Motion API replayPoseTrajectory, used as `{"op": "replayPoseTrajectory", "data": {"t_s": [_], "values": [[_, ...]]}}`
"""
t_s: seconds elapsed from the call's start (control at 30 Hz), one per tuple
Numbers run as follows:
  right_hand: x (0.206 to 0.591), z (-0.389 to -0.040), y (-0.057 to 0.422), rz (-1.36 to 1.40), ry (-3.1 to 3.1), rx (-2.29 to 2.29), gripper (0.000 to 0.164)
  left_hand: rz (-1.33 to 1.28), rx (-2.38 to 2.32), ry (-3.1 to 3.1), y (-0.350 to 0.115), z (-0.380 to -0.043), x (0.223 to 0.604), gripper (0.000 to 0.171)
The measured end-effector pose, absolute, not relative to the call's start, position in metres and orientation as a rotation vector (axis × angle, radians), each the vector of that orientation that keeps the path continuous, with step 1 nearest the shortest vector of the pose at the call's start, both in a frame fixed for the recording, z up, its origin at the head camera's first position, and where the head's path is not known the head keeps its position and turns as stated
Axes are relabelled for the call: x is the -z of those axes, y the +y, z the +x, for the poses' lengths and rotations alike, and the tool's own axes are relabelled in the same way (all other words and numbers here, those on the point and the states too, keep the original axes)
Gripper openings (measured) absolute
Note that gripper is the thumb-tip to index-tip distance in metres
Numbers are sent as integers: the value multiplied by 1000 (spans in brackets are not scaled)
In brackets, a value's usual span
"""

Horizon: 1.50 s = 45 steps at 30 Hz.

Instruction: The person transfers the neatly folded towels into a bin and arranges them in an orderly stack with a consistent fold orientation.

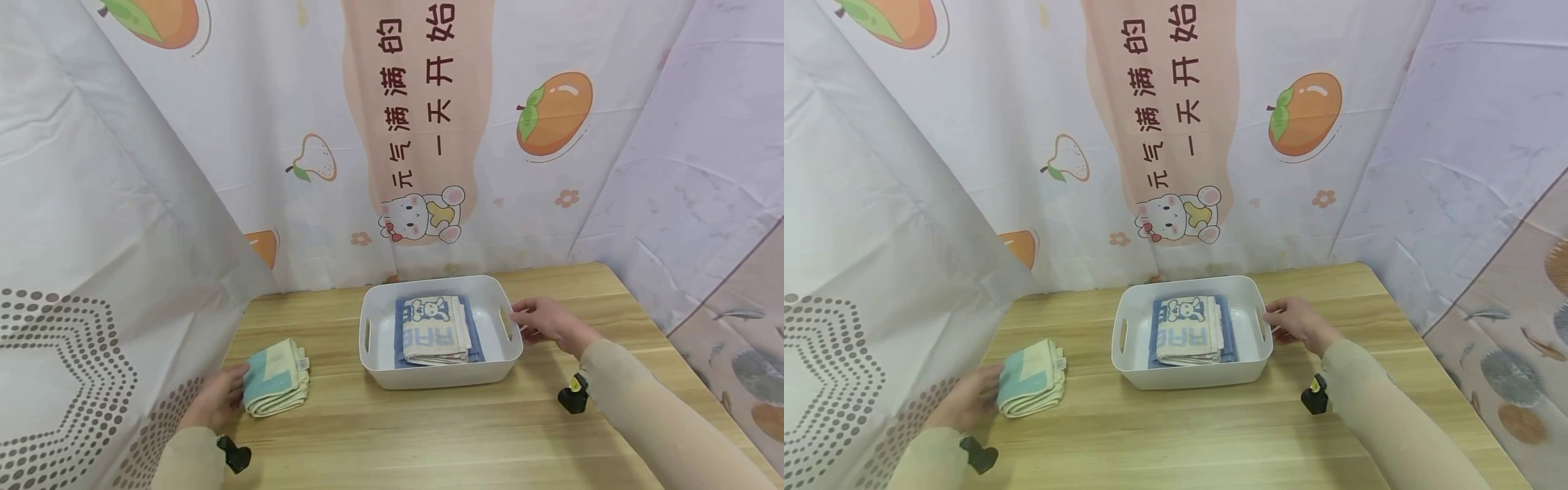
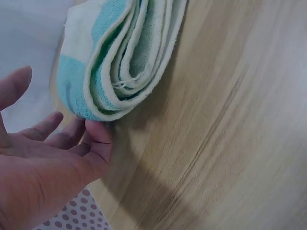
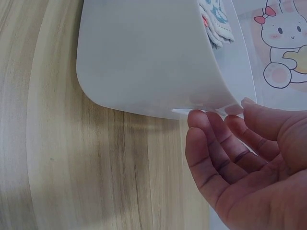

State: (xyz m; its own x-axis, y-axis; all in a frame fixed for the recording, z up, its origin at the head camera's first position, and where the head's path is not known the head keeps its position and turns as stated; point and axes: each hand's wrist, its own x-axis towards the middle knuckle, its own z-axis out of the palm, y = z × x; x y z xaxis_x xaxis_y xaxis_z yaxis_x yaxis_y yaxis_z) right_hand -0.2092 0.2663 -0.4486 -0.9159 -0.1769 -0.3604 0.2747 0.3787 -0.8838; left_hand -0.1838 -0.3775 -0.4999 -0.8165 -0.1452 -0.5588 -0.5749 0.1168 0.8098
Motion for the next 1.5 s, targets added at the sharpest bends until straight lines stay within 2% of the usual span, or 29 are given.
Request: {"op": "replayPoseTrajectory", "data": {"t_s": [0.6,1.07,1.33,1.5], "values": [[449,-209,266,83,2252,1556,44,-639,-1810,2112,-365,-189,499,90],[450,-209,266,81,2264,1538,44,-506,-1694,2237,-359,-190,503,82],[450,-208,266,83,2270,1529,46,-504,-1696,2227,-357,-191,508,94],[449,-208,266,84,2269,1527,45,-499,-1690,2225,-356,-190,509,96]]}}
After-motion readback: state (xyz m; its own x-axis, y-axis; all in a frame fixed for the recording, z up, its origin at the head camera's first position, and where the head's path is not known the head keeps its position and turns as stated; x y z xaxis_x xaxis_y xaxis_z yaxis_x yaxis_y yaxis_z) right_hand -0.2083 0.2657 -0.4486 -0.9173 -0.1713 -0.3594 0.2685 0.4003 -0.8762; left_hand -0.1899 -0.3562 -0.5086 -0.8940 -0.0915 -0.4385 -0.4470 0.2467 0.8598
